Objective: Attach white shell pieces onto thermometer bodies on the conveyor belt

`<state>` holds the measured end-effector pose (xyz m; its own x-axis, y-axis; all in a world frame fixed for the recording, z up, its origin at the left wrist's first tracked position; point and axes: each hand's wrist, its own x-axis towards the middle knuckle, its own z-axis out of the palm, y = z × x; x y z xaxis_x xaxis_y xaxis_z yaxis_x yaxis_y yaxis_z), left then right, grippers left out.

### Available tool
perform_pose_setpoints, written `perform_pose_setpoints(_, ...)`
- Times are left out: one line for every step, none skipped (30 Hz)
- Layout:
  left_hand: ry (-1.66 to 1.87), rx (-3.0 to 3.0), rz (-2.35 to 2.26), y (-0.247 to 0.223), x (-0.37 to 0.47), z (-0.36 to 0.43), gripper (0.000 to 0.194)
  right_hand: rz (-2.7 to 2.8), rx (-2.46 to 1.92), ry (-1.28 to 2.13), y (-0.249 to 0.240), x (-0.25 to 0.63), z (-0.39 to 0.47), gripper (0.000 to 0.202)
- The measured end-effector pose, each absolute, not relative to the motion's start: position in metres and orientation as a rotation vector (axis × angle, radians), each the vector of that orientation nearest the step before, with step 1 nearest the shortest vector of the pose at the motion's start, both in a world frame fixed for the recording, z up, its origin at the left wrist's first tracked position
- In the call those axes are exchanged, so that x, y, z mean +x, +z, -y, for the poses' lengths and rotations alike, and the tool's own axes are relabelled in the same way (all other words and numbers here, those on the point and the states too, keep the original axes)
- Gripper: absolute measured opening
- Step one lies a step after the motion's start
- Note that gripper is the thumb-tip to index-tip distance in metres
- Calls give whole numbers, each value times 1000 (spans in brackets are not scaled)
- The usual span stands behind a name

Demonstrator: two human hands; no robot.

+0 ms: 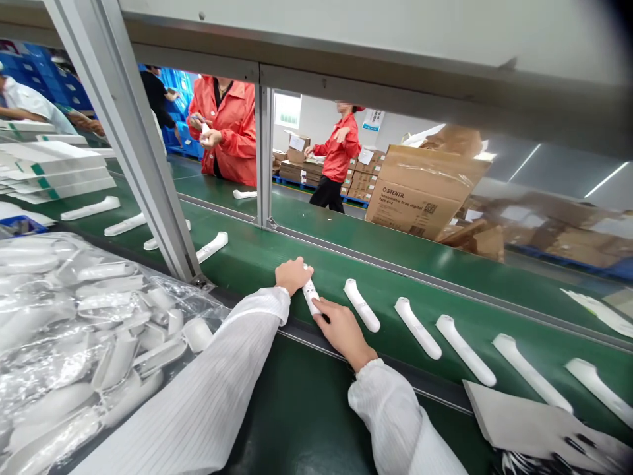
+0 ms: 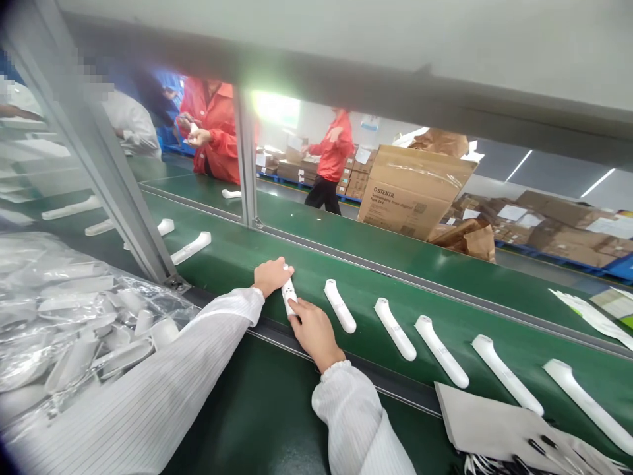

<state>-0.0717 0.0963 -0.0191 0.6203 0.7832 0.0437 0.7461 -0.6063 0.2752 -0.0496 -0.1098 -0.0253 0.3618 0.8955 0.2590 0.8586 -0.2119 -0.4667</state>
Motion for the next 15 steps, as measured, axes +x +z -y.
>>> perform_pose_setpoints(223,2623,-1240,-19,-70,-93,37,1530,-2124,84,-26,-46,109,40)
perform_pose_setpoints(206,2637,-1219,-18,-69,-90,37,1543,-2161,78,-26,-42,108,40)
perform_pose_setpoints(184,2652,-1192,-17,-67,-87,38,1552,-2198,71,-25,-39,106,41)
perform_pose_setpoints(159,2669,-1157,-14,-67,-83,39,1558,-2233,59,-25,-37,104,41)
perform_pose_setpoints(131,2686,-1111,-10,-66,-81,42,1550,-2261,35,-24,-36,104,41)
perform_pose_setpoints(107,2699,-1058,-5,-67,-80,46,1531,-2272,1,-22,-38,105,41)
perform_pose_setpoints(98,2701,-1013,0,-69,-81,52,1502,-2253,-41,-21,-42,109,41)
perform_pose_setpoints(114,2697,-989,6,-72,-85,59,1464,-2197,-82,-18,-50,115,41)
perform_pose_setpoints(163,2693,-999,12,-77,-93,63,1427,-2102,-104,-15,-61,123,39)
perform_pose_setpoints(238,2692,-1046,17,-84,-103,64,1417,-1976,-83,-11,-75,134,36)
perform_pose_setpoints(331,2695,-1125,22,-93,-115,62,1437,-1826,-23,-7,-92,145,32)
perform_pose_setpoints(426,2703,-1223,26,-103,-130,58,1512,-1663,93,-3,-110,157,27)
perform_pose_setpoints(509,2718,-1322,29,-115,-145,54,1650,-1512,264,0,-130,168,22)
perform_pose_setpoints(565,2731,-1416,31,-126,-161,51,1818,-1373,415,1,-150,177,18)
perform_pose_setpoints(583,2735,-1507,32,-138,-176,50,1993,-1249,506,0,-168,183,15)
